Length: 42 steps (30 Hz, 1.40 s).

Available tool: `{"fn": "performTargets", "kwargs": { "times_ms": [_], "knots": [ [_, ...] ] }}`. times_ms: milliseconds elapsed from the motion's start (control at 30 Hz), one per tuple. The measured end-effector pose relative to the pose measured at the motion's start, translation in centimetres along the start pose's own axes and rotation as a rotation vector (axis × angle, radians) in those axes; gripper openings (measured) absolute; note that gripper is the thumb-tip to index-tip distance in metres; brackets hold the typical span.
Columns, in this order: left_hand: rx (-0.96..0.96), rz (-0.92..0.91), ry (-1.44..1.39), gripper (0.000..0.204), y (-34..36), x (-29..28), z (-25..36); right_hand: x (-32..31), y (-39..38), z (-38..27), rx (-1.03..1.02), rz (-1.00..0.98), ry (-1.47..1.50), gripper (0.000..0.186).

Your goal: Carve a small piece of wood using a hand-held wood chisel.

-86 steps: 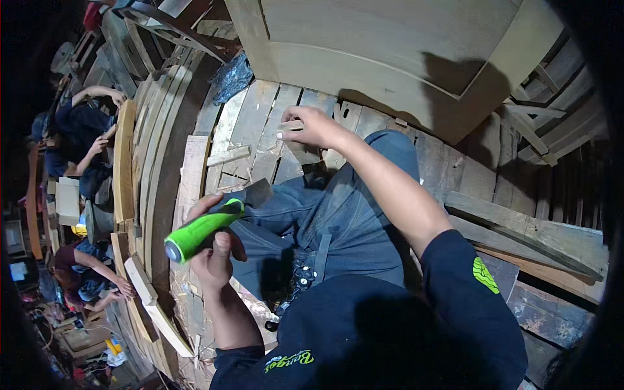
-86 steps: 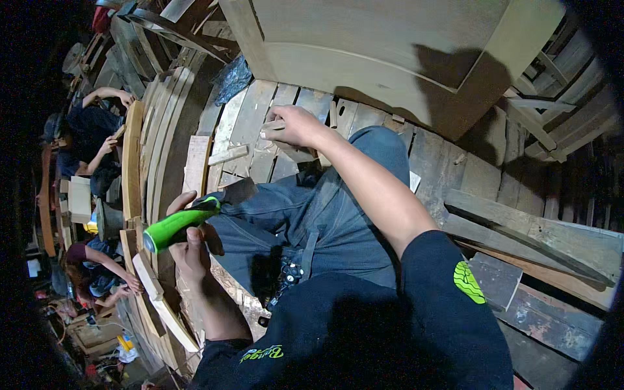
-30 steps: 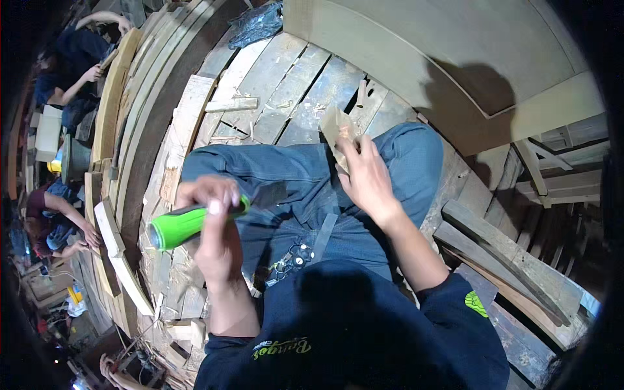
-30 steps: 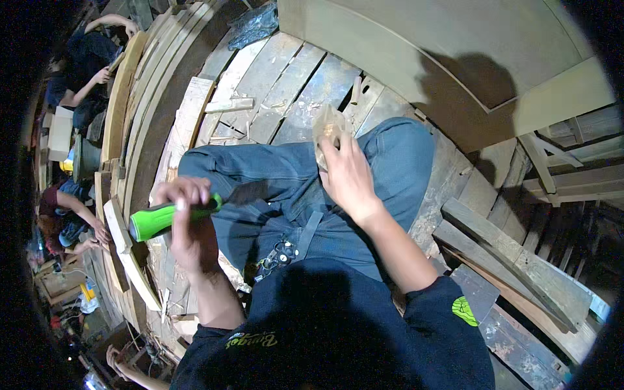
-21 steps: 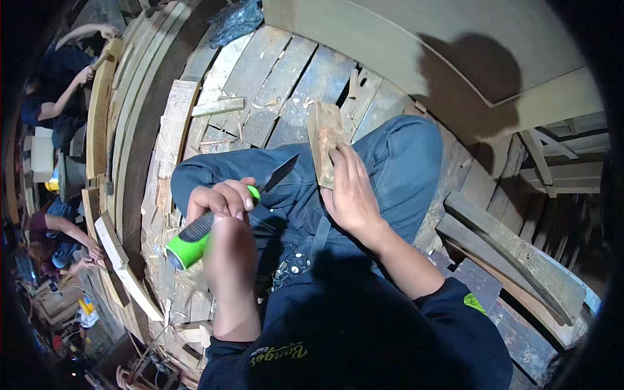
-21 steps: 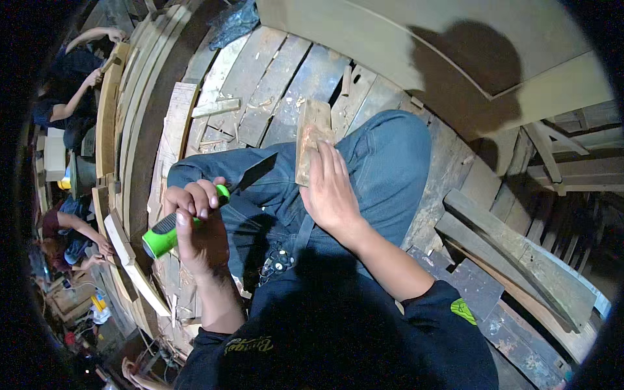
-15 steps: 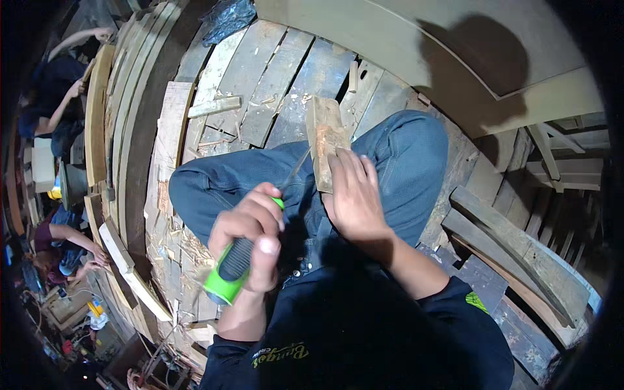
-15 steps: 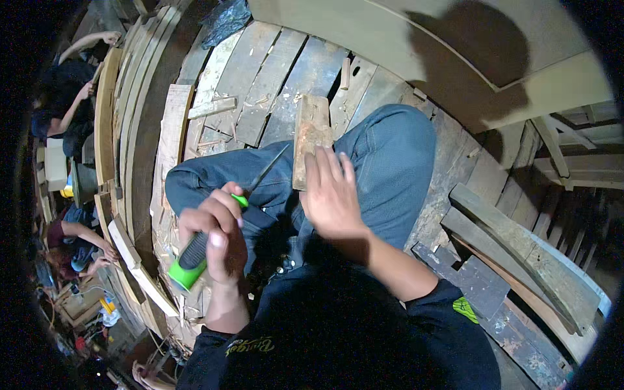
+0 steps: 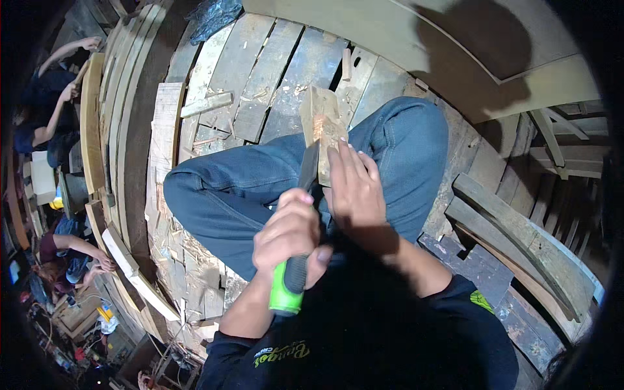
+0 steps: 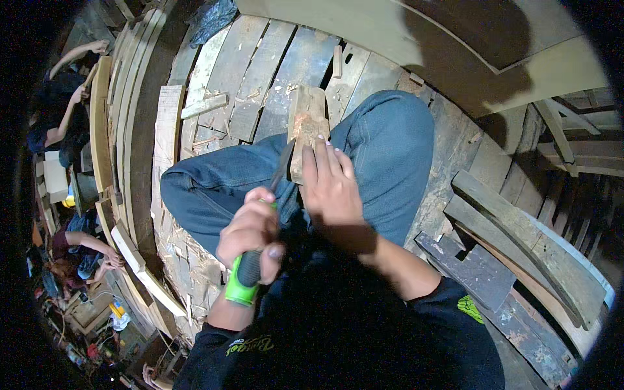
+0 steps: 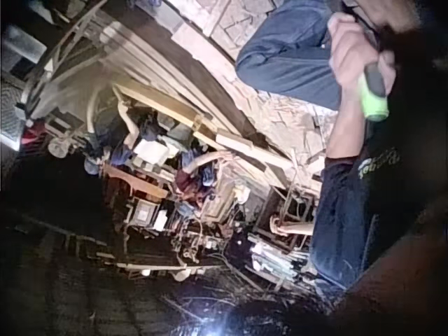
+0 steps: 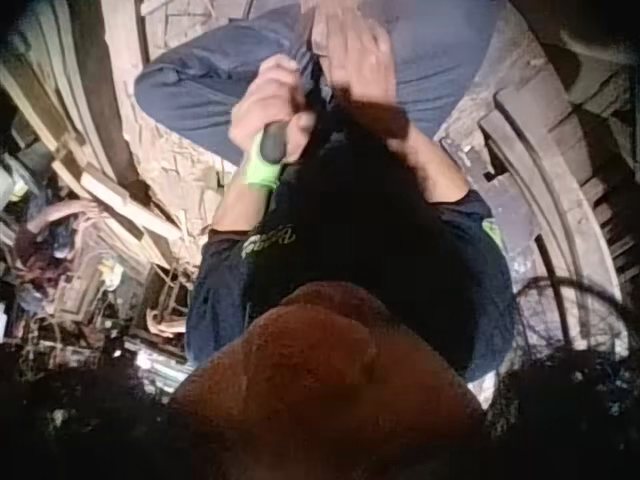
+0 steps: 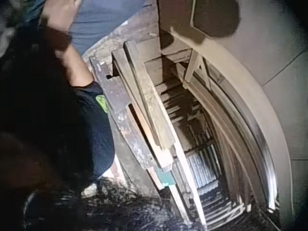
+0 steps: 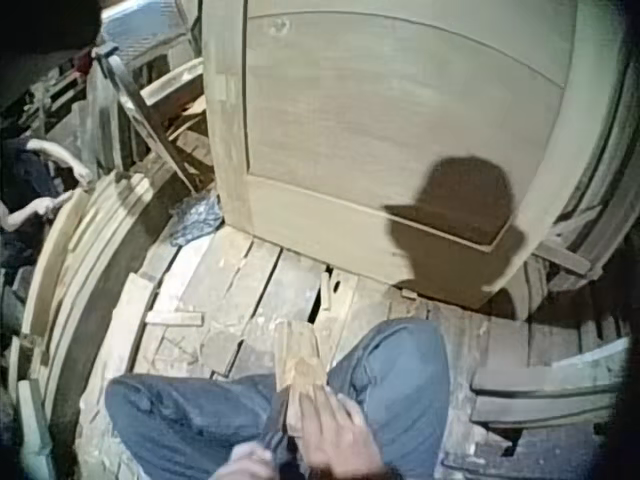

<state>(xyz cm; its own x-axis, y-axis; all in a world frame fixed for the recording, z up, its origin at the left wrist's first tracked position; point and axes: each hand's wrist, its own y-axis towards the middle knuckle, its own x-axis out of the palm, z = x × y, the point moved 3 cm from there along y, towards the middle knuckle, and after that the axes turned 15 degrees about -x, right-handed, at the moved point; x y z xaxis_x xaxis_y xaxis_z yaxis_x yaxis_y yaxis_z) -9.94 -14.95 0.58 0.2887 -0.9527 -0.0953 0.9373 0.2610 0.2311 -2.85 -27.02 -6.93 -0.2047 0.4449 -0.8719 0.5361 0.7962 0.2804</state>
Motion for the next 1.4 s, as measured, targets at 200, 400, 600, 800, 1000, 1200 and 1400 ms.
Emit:
{"fn": "performTargets", "kwargs": {
  "times_ms": [200,400,600,800,1000,1200,1400],
  "knots": [
    [-0.042,-0.016,-0.063,0.022,0.0,-0.1,0.3,0.1,-0.4,0.1,-0.009,0.013,-0.050,0.051],
    [-0.032,0.068,0.012,0.020,0.2,0.1,-4.4,0.9,-0.8,0.0,0.002,0.012,-0.075,0.046],
    [-0.018,-0.001,-0.107,0.023,-0.9,-0.9,-0.3,0.4,-0.3,0.0,0.015,0.021,-0.027,0.065],
    [-0.040,0.064,-0.250,0.021,-0.5,-1.6,-1.5,0.9,-0.7,0.4,0.023,0.034,-0.040,0.058],
    [0.008,0.019,-0.140,0.023,-0.8,-0.5,-0.4,0.8,-0.5,0.3,0.047,0.019,-0.012,0.056],
    [0.029,-0.009,-0.106,0.024,-1.5,-0.6,0.3,0.7,-0.7,0.1,0.034,-0.014,-0.023,0.058],
    [0.009,0.024,-0.136,0.024,-1.4,-0.2,0.1,0.7,-0.9,0.2,0.060,-0.022,-0.001,0.058]
  ]
}}
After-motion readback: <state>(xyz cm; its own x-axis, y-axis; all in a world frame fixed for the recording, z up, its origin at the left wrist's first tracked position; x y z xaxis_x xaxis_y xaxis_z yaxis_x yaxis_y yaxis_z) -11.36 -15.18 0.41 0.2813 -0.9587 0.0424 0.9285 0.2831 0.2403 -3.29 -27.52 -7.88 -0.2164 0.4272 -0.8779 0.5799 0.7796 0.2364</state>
